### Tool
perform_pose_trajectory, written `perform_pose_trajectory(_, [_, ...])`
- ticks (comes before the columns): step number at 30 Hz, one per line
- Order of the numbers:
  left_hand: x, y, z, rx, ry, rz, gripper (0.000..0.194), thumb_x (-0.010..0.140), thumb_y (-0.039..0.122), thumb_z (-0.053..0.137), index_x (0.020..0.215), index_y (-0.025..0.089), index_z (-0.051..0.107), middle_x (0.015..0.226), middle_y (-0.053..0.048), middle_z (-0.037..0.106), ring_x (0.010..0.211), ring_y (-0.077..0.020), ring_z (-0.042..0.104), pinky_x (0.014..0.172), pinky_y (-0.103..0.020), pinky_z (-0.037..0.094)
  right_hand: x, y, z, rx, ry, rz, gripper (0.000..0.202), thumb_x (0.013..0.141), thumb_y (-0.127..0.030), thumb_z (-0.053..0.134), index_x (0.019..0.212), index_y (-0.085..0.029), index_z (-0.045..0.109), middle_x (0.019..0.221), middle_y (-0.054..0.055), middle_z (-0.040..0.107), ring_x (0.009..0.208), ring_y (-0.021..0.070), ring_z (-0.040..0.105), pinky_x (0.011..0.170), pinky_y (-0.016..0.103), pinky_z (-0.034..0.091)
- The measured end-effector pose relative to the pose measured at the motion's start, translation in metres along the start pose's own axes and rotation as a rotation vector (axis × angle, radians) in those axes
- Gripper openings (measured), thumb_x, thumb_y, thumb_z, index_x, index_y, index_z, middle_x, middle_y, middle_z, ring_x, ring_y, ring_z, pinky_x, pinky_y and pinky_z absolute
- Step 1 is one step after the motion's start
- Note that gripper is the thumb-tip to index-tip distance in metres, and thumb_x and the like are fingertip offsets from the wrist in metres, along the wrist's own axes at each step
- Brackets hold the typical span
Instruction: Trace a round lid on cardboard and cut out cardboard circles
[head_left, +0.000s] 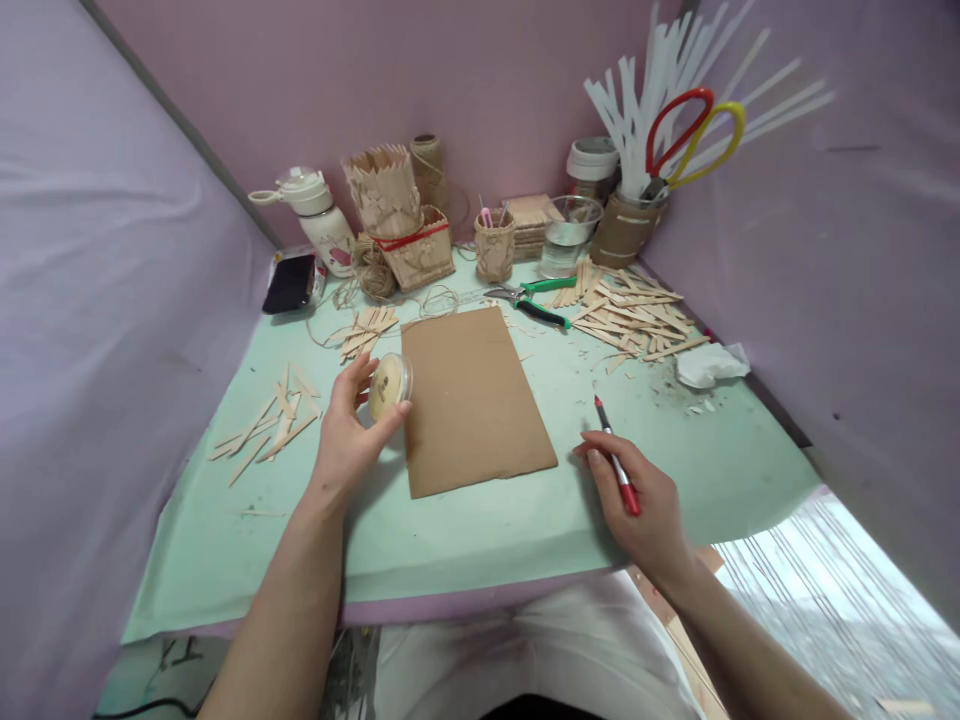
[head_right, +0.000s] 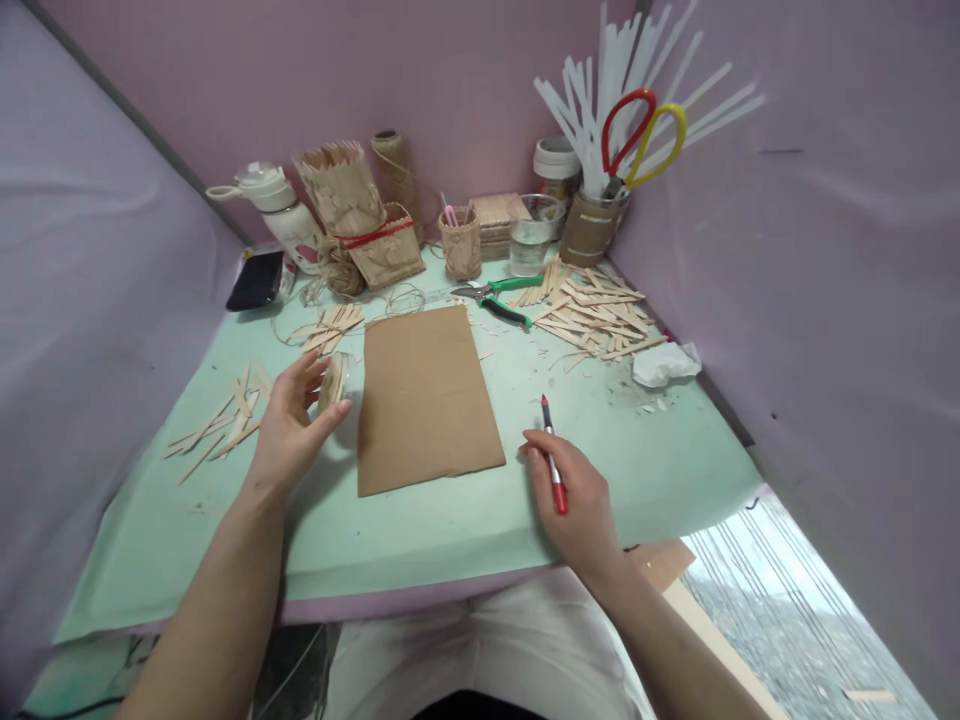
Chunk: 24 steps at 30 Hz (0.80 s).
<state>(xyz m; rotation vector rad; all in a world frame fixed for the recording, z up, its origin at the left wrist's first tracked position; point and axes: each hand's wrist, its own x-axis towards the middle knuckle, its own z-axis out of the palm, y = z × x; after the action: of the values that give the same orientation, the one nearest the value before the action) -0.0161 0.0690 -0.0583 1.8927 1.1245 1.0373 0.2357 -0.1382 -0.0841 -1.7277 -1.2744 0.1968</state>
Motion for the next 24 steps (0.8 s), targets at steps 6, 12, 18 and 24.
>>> perform_pose_trajectory(6, [-0.004,0.003,0.000,0.032,-0.065,0.088,0.087,0.067,0.035,0.080,0.142,0.031,0.036,0.140,-0.011,0.049,0.129,-0.0294,0.046,0.107,-0.049,0.036,0.010,-0.020,0.017,-0.119,-0.170,-0.337,0.029,0.093,-0.015,0.049,0.121,-0.022,0.053,0.114,0.010,0.069,0.103,0.0240,0.064,0.090,0.043,0.050])
perform_pose_trajectory(12, [-0.011,0.014,0.001,0.179,-0.223,0.017,0.092,0.072,0.035,0.076,0.147,0.029,0.025,0.145,-0.011,0.044,0.133,-0.0268,0.043,0.111,-0.046,0.032,0.009,-0.022,0.034,-0.168,-0.336,-0.442,0.030,0.094,-0.015,0.048,0.123,-0.022,0.050,0.124,0.011,0.066,0.121,0.0259,0.058,0.100,0.051,0.045])
perform_pose_trajectory(18, [-0.011,0.016,0.004,0.287,-0.345,0.013,0.095,0.070,0.041,0.077,0.148,0.026,0.024,0.146,-0.013,0.043,0.135,-0.0284,0.040,0.111,-0.046,0.033,0.006,-0.016,0.035,-0.184,-0.342,-0.444,0.026,0.094,-0.017,0.050,0.120,-0.019,0.051,0.123,0.014,0.067,0.116,0.0268,0.061,0.100,0.051,0.046])
perform_pose_trajectory(24, [-0.011,0.013,0.008,0.324,-0.423,0.062,0.093,0.071,0.042,0.077,0.147,0.025,0.026,0.146,-0.014,0.042,0.136,-0.0294,0.038,0.111,-0.047,0.032,0.006,-0.016,0.037,-0.179,-0.314,-0.463,0.026,0.093,-0.016,0.051,0.120,-0.018,0.051,0.121,0.014,0.067,0.116,0.0272,0.060,0.099,0.050,0.047])
